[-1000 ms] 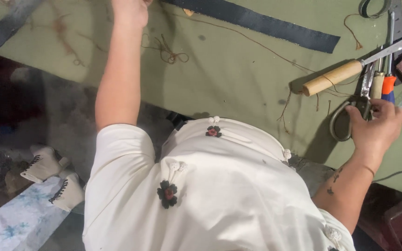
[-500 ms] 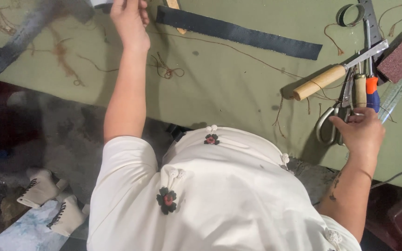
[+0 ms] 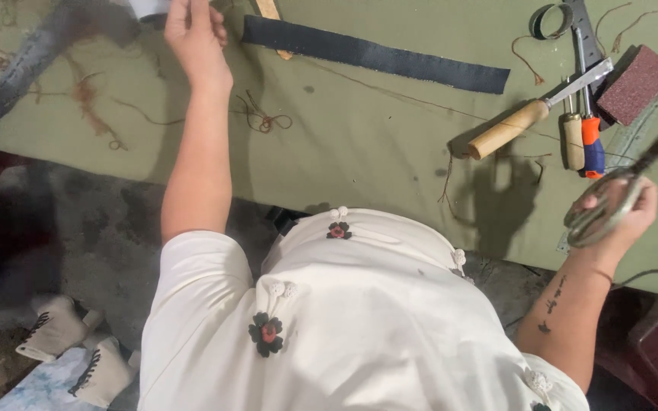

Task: Cutting a strip of leather and thinning its edges using a skiving knife.

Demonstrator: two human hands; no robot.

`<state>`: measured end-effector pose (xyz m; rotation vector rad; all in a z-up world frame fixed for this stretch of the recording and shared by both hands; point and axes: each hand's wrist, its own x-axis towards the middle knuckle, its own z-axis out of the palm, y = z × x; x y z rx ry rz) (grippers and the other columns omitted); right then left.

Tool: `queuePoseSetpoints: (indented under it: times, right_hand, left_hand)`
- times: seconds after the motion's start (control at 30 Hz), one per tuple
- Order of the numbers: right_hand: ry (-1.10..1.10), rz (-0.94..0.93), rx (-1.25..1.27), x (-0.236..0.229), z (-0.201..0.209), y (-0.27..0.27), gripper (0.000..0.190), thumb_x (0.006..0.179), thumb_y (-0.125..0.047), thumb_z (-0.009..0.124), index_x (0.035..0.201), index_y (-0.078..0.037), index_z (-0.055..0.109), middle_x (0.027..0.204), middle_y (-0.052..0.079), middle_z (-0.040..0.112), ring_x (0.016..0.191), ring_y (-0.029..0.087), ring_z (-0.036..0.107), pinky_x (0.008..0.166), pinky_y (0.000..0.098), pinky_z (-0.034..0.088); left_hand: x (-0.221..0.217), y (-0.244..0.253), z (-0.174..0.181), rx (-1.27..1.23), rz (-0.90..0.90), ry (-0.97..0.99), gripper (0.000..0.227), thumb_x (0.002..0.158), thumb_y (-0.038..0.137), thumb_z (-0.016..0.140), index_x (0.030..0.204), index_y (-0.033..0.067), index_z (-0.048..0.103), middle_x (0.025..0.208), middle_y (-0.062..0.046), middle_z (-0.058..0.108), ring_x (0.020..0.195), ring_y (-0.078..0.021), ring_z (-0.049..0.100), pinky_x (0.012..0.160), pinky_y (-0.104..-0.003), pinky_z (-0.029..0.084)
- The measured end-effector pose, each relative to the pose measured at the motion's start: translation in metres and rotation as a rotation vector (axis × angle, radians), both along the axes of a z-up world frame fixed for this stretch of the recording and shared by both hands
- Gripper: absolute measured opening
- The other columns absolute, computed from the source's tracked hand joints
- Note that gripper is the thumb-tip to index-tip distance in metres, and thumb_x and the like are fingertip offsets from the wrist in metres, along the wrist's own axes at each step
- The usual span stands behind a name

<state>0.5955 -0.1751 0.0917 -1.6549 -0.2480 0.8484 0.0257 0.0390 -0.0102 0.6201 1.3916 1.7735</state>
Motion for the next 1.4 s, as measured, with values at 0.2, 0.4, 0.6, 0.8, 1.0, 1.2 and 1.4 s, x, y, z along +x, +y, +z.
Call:
queuePoseSetpoints:
  times: [0.2,0.4,0.6,0.8,1.0,1.2,1.4]
  right_hand:
    - [-0.345,0.602,-0.343,-0.089,0.031,0.054,0.020,0.079,-0.005,0.063,0.098,-0.010,0.061,0.070,-0.004,0.048,0.047,0.005,0.038,0.037,0.0230,0.023]
    - [-0.454,1.172,0.163,-0.172,0.018,0.114,0.065,0.076,-0.051,0.085,0.117,-0.008,0.058,0.082,-0.005,0.049,0.076,0.006,0.045,0.066,0.0233,0.040]
    - [-0.399,1.615,0.018,-0.284,-0.013,0.194,0.044,0.090,-0.043,0.076,0.121,-0.015,0.062,0.092,-0.003,0.057,0.082,0.009,0.051,0.073,0.0256,0.041]
    - [0.056,1.775,-0.206,-0.351,-0.012,0.215,0.067,0.085,-0.066,0.057,0.125,-0.013,0.054,0.090,-0.006,0.051,0.066,0.002,0.048,0.043,0.0148,0.043]
    - [0.626,1.744,-0.215,-0.366,-0.050,0.217,0.093,0.069,-0.087,0.050,0.120,-0.010,0.057,0.095,0.000,0.051,0.066,0.006,0.047,0.047,0.0177,0.040]
    - [0.675,1.701,-0.267,-0.398,-0.043,0.221,0.095,0.065,-0.089,0.039,0.113,-0.011,0.062,0.092,0.003,0.053,0.060,0.009,0.045,0.046,0.0214,0.038]
    - [0.866,1.520,-0.288,-0.421,-0.037,0.230,0.094,0.058,-0.089,0.043,0.105,-0.010,0.062,0.087,0.004,0.054,0.057,0.011,0.046,0.042,0.0218,0.039]
  left_hand:
    - [0.001,0.003,-0.008,-0.015,0.029,0.055,0.020,0.094,0.025,0.070,0.081,0.0116,0.064,0.057,0.003,0.038,0.051,-0.0062,0.032,0.045,-0.025,0.022]
    - [-0.004,-0.004,0.003,0.091,0.069,0.265,0.031,0.098,0.023,0.064,0.072,0.0144,0.051,0.062,0.005,0.035,0.058,-0.0080,0.031,0.056,-0.026,0.027]
    - [-0.006,-0.001,0.003,0.087,0.136,0.371,0.025,0.096,0.029,0.062,0.084,0.0097,0.072,0.070,0.007,0.057,0.064,-0.0065,0.045,0.061,-0.023,0.041]
    - [-0.020,0.002,-0.014,0.203,0.244,0.725,0.019,0.100,0.026,0.061,0.093,0.0119,0.072,0.085,0.001,0.065,0.081,-0.0142,0.060,0.075,-0.029,0.048]
    - [-0.023,0.006,-0.005,0.331,0.304,0.791,0.020,0.103,0.028,0.058,0.099,0.0119,0.069,0.102,-0.001,0.054,0.097,-0.0191,0.056,0.088,-0.033,0.047]
    - [-0.026,0.003,0.003,0.256,0.397,0.925,0.021,0.100,0.031,0.060,0.088,0.0146,0.067,0.105,0.004,0.062,0.099,-0.0181,0.057,0.091,-0.034,0.039]
    - [-0.023,0.003,-0.005,0.301,0.322,0.901,0.026,0.103,0.027,0.058,0.085,0.0090,0.063,0.123,-0.009,0.067,0.119,-0.0253,0.062,0.103,-0.042,0.043]
